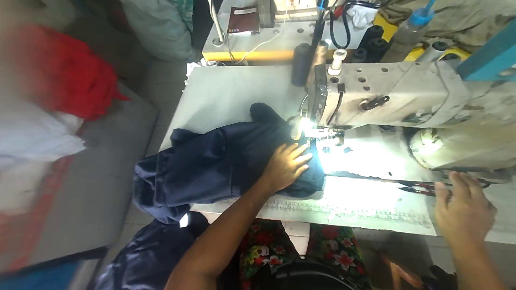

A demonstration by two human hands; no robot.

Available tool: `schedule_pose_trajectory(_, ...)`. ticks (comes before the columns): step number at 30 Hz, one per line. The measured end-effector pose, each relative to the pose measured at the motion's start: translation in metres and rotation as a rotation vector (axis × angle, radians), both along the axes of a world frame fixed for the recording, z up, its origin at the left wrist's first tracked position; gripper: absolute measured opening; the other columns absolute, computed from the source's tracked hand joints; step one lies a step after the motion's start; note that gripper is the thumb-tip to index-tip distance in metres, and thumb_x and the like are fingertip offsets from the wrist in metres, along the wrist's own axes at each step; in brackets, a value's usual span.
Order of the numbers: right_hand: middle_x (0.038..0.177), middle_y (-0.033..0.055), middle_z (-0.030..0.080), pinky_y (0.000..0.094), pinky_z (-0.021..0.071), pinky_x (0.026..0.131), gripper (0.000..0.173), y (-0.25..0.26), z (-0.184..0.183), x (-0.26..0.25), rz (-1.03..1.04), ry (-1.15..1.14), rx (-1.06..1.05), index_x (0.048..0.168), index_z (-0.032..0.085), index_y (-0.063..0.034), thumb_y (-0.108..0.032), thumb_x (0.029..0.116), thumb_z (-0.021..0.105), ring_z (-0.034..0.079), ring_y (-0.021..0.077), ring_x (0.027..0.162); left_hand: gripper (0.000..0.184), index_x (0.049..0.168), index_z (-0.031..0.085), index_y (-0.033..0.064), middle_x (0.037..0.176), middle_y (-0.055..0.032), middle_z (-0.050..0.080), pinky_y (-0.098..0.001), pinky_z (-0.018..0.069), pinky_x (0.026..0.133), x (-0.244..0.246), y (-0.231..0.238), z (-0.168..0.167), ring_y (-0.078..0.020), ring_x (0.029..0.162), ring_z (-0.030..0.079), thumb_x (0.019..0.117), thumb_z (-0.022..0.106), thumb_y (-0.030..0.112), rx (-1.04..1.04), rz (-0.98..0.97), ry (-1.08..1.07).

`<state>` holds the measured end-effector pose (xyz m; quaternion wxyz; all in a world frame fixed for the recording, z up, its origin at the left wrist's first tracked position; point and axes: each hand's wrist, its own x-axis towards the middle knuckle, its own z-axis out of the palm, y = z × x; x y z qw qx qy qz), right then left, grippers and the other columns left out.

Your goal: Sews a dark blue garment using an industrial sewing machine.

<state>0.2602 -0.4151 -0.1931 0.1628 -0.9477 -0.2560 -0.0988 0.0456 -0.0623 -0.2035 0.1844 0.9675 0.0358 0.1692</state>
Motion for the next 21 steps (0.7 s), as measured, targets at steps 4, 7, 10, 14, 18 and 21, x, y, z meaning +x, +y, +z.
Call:
schedule_pose_trajectory(4, 0.15, 0.0343, 0.046, 0.0709, 0.0283, 0.112, 0.061, 0.0, 0.0, 0.0, -0.024, -0.067, 0.009, 0.146, 0.049, 0.0062, -0.041, 0.1088, 0.038, 0.041, 0.0555, 0.141, 0.033, 0.127, 0.074, 0.0155, 0.14, -0.0119, 0.065, -0.0593, 0.0404, 0.111, -0.001, 0.0, -0.001, -0.034, 0.133, 0.058, 0.1026, 0.055, 0.028, 0.008, 0.001, -0.004)
schedule_pose_trajectory(7, 0.15, 0.0338, 0.046, 0.0708, 0.0239, 0.115, 0.063, 0.003, 0.007, 0.003, -0.065, -0.095, 0.038, 0.145, 0.05, 0.006, -0.044, 0.1083, 0.038, 0.04, 0.0543, 0.142, 0.034, 0.128, 0.073, 0.0158, 0.141, -0.0112, 0.064, -0.0588, 0.0399, 0.111, -0.001, 0.0, -0.002, -0.0334, 0.134, 0.058, 0.1034, 0.053, 0.029, 0.007, -0.003, -0.003)
schedule_pose_trajectory(10, 0.149, 0.0354, 0.047, 0.0637, 0.0278, 0.118, 0.063, 0.016, 0.027, 0.001, -0.071, -0.168, 0.158, 0.145, 0.05, 0.0087, -0.041, 0.1087, 0.039, 0.04, 0.0549, 0.142, 0.034, 0.128, 0.073, 0.0155, 0.141, -0.0105, 0.064, -0.058, 0.0394, 0.112, -0.001, 0.0, -0.003, -0.0328, 0.134, 0.058, 0.1032, 0.053, 0.029, -0.003, 0.001, -0.002)
schedule_pose_trajectory(14, 0.145, 0.0385, 0.05, 0.0623, 0.0359, 0.115, 0.051, 0.075, 0.043, -0.048, 0.227, -0.095, 0.226, 0.14, 0.051, 0.0159, -0.022, 0.1072, 0.045, 0.045, 0.0577, 0.137, 0.035, 0.128, 0.073, 0.0153, 0.141, -0.0111, 0.064, -0.0588, 0.039, 0.112, -0.001, 0.001, -0.002, -0.0334, 0.135, 0.057, 0.1029, 0.054, 0.028, -0.017, -0.013, 0.002)
schedule_pose_trajectory(18, 0.116, 0.0289, 0.07, 0.0656, 0.0459, 0.103, 0.021, 0.149, 0.024, -0.084, 0.61, -0.045, 0.174, 0.104, 0.073, 0.0093, -0.001, 0.0953, 0.056, 0.062, 0.0505, 0.122, 0.034, 0.128, 0.073, 0.0151, 0.14, -0.011, 0.065, -0.0588, 0.0394, 0.111, -0.001, 0.002, -0.001, -0.0337, 0.134, 0.057, 0.1028, 0.054, 0.028, -0.016, -0.016, 0.008)
schedule_pose_trajectory(21, 0.122, 0.0191, 0.072, 0.0611, 0.047, 0.104, 0.026, 0.174, -0.001, -0.093, 0.718, -0.037, 0.15, 0.116, 0.076, -0.0021, -0.01, 0.0989, 0.058, 0.064, 0.0409, 0.124, 0.031, 0.124, 0.075, 0.0136, 0.137, -0.0123, 0.066, -0.0599, 0.0397, 0.112, -0.004, 0.001, 0.0, -0.0347, 0.133, 0.058, 0.1018, 0.057, 0.025, -0.044, -0.02, -0.002)
